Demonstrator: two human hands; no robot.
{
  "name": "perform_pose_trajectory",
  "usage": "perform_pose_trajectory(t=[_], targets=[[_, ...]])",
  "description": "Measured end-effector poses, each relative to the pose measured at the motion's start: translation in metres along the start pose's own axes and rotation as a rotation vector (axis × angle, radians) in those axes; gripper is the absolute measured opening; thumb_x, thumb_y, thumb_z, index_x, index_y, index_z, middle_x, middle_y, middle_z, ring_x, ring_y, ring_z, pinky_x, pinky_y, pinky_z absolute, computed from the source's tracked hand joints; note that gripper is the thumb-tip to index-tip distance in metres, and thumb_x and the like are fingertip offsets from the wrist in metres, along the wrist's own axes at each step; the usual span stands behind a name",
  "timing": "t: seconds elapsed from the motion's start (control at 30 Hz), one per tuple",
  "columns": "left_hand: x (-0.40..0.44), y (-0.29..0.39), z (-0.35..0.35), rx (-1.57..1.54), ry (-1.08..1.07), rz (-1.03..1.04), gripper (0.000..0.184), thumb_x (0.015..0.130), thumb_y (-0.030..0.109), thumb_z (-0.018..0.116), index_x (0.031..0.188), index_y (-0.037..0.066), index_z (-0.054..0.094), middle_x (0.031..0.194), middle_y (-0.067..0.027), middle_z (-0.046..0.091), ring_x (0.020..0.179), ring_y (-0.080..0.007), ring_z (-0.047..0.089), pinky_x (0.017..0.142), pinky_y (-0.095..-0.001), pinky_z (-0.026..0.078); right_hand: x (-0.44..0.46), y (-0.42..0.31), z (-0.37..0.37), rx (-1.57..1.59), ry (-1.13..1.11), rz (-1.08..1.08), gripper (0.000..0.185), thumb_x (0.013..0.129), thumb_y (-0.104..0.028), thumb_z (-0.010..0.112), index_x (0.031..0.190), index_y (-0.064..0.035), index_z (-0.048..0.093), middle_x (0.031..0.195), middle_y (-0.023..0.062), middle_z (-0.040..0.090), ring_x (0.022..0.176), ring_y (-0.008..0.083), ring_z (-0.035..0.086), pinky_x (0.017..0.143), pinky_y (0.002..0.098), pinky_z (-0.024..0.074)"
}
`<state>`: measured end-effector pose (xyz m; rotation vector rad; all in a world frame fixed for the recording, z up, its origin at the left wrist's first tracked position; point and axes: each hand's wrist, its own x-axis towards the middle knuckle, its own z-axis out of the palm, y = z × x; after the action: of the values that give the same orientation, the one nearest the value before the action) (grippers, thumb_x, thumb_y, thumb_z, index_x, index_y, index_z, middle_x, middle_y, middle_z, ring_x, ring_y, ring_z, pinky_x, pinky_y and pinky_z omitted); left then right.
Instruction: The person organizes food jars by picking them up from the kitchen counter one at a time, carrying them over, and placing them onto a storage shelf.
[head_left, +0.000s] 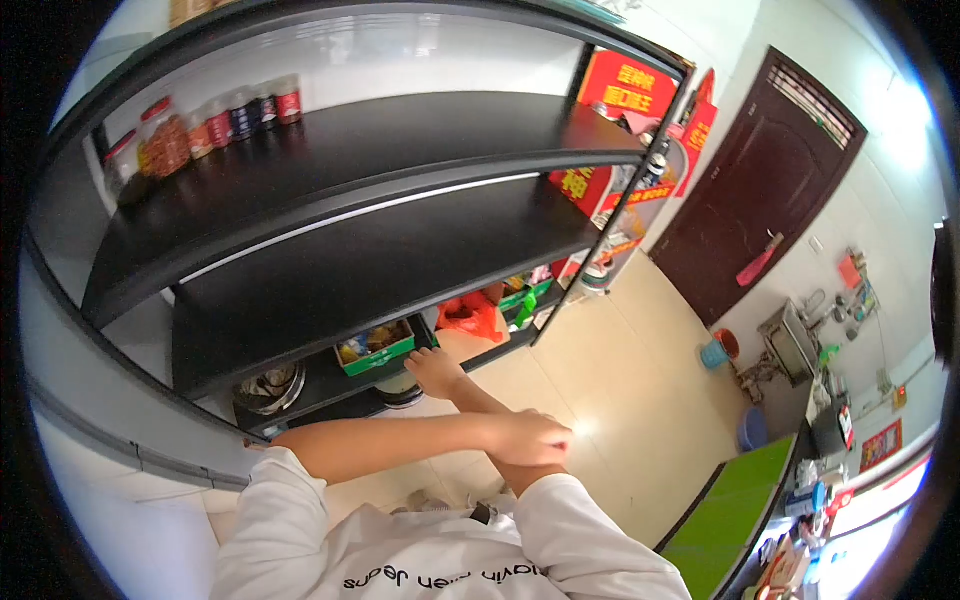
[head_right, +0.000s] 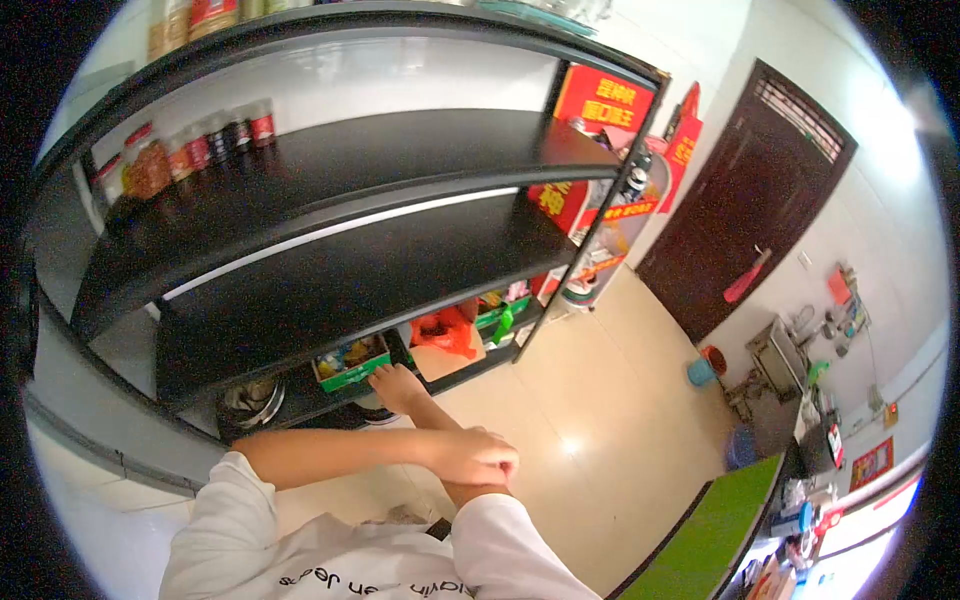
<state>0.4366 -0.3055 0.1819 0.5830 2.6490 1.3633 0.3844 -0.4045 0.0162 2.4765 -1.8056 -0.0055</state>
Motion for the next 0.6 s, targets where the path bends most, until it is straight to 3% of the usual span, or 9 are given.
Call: perform_pose_trajectory(t=[0.13,0.27,0.33,0.43,0.6], targets=[[0.038,0.011,0.016,-0.132,-0.105,0.134,0.018,0.088,0.023,0.054,0.088,0.006,0.061,0.092,-0.0108,0.064,0.095,-0.0276,0.058,0.085,-0.0385,0.043,-0.055,0.028,0.007,0.019,-0.028,0.107,0.027,0.078,-0.013,0.056,0.104,-0.0063,0.059,0.101,0.0096,0.058,0.099,0.0254,0.056,0.084,0.0375,0.0448],[0.081,-0.024,0.031,0.028,-0.208,0.027,0.033,0.091,0.032,0.047,0.099,0.007,0.066,0.104,-0.0106,0.066,0.101,-0.0278,0.059,0.089,-0.0383,0.043,-0.112,0.045,0.012,0.064,-0.116,0.251,0.025,0.084,-0.013,0.049,0.105,-0.0067,0.060,0.110,0.0098,0.059,0.108,0.0266,0.054,0.089,0.0391,0.0443],[0.106,-0.059,0.046,0.114,-0.208,-0.069,0.040,0.088,0.042,0.043,0.103,0.015,0.069,0.105,-0.0100,0.067,0.100,-0.0300,0.060,0.087,-0.0395,0.045,-0.139,0.049,0.008,0.107,-0.163,0.299,0.027,0.086,-0.018,0.052,0.110,-0.0109,0.059,0.116,0.0064,0.058,0.112,0.0228,0.054,0.089,0.0359,0.0443],[0.142,-0.080,0.058,0.189,-0.253,-0.229,0.037,0.086,0.041,0.044,0.098,0.016,0.069,0.100,-0.0111,0.068,0.098,-0.0318,0.061,0.087,-0.0398,0.045,-0.179,0.067,0.019,0.178,-0.241,0.415,0.030,0.088,-0.020,0.051,0.117,-0.0120,0.056,0.118,0.0051,0.058,0.118,0.0241,0.051,0.095,0.0361,0.0429],[0.228,-0.022,0.135,0.153,-0.243,-0.006,0.033,0.087,0.034,0.042,0.091,0.014,0.067,0.097,-0.0106,0.067,0.097,-0.0312,0.059,0.088,-0.0424,0.042,-0.302,0.096,0.017,0.225,-0.158,0.604,0.028,0.085,-0.013,0.052,0.112,-0.0086,0.056,0.112,0.0086,0.058,0.109,0.0263,0.054,0.091,0.0382,0.0447]])
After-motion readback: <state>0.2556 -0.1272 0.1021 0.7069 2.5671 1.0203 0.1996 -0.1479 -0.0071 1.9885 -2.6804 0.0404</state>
